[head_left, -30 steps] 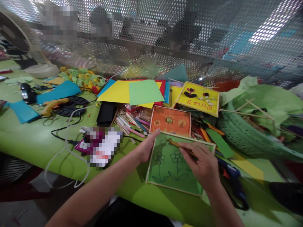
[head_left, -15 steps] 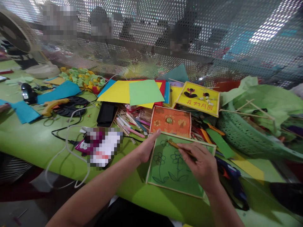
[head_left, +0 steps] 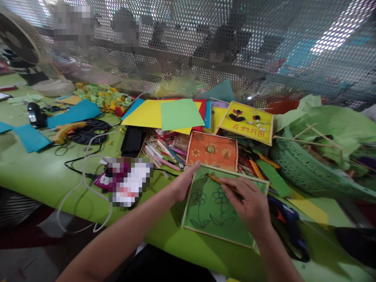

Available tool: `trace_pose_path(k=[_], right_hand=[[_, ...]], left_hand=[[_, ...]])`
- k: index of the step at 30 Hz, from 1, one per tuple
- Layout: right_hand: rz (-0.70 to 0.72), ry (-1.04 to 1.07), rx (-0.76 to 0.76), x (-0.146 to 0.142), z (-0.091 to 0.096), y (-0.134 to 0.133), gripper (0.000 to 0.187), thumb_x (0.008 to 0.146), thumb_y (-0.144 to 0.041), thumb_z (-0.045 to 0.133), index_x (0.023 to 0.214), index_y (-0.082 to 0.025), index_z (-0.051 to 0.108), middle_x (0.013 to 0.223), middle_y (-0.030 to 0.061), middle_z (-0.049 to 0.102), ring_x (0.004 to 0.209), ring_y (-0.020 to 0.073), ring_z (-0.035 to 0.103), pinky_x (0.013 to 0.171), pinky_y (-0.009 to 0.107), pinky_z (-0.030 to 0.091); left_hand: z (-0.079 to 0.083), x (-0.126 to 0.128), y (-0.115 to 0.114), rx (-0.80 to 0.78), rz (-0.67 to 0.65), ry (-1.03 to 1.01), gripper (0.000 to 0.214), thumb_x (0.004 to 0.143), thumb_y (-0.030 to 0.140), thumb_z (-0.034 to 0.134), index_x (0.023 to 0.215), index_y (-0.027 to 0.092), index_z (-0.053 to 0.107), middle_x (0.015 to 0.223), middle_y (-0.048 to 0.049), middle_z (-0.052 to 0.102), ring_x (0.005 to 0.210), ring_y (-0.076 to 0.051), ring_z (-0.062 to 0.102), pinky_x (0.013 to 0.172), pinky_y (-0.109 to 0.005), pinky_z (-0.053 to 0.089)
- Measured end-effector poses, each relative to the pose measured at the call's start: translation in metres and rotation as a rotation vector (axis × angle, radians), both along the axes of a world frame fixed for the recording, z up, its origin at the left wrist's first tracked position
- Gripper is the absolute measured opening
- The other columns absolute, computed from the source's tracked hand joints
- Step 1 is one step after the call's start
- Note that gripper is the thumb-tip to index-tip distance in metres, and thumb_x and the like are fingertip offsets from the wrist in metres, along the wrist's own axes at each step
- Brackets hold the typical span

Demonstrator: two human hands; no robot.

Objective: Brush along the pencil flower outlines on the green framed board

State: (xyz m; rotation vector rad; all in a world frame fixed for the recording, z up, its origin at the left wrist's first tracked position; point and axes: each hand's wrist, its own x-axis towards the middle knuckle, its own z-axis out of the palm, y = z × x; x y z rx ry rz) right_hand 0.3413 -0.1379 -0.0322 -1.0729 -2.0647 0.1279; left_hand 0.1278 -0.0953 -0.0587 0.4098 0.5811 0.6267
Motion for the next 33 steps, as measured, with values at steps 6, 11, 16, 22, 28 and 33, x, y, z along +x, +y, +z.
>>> trace_pose_path(k=[6,11,16,22,28,33], right_hand=[[-0.003,-0.006,0.019,0.0,0.001,0.001,0.017,0.101,-0.02,0.065,0.114,-0.027,0.073,0.094,0.0027,0.077,0.082,0.0197,0.072,0.074,0.033,0.059],[0.006,-0.022,0.004,0.001,0.002,-0.001,0.017,0.101,-0.019,0.065,0.115,-0.027,0.072,0.095,0.002,0.076,0.082,0.0183,0.071,0.075,0.032,0.058],[-0.014,-0.008,0.028,0.001,0.002,-0.001,0.017,0.1,-0.019,0.066,0.114,-0.026,0.073,0.095,0.0029,0.076,0.083,0.0189,0.072,0.076,0.032,0.058],[-0.012,-0.002,0.027,0.001,0.0,0.001,0.018,0.1,-0.019,0.067,0.115,-0.027,0.073,0.096,0.0025,0.077,0.085,0.0194,0.072,0.077,0.033,0.059],[-0.029,-0.005,0.016,0.001,0.003,-0.001,0.016,0.1,-0.018,0.066,0.112,-0.026,0.074,0.094,0.0031,0.076,0.082,0.0195,0.072,0.075,0.032,0.059],[-0.018,-0.01,0.036,0.0,0.004,0.0,0.017,0.1,-0.019,0.066,0.112,-0.027,0.074,0.094,0.0028,0.077,0.081,0.0197,0.072,0.074,0.032,0.059]], left_hand=[[0.009,0.002,-0.003,0.025,0.022,0.073,0.069,0.107,0.058,0.032,0.136,0.006,0.066,0.103,-0.0169,0.081,0.101,-0.03,0.078,0.098,-0.041,0.057],[0.012,0.003,-0.004,0.041,0.031,0.028,0.068,0.108,0.056,0.031,0.141,0.007,0.064,0.107,-0.0182,0.08,0.104,-0.03,0.078,0.104,-0.043,0.055],[0.01,0.002,-0.004,0.051,0.038,0.005,0.067,0.107,0.055,0.034,0.142,0.006,0.062,0.111,-0.0201,0.079,0.103,-0.031,0.078,0.105,-0.044,0.054],[0.006,0.002,-0.003,0.036,0.036,0.008,0.067,0.105,0.058,0.039,0.139,0.006,0.065,0.109,-0.0203,0.08,0.102,-0.032,0.078,0.101,-0.044,0.056],[0.005,0.001,-0.002,-0.01,0.057,0.095,0.067,0.105,0.058,0.039,0.133,0.005,0.068,0.106,-0.02,0.08,0.1,-0.031,0.078,0.101,-0.043,0.057],[0.004,0.002,-0.002,-0.017,0.039,0.072,0.067,0.106,0.058,0.036,0.133,0.007,0.069,0.104,-0.0188,0.08,0.096,-0.03,0.079,0.095,-0.041,0.06]])
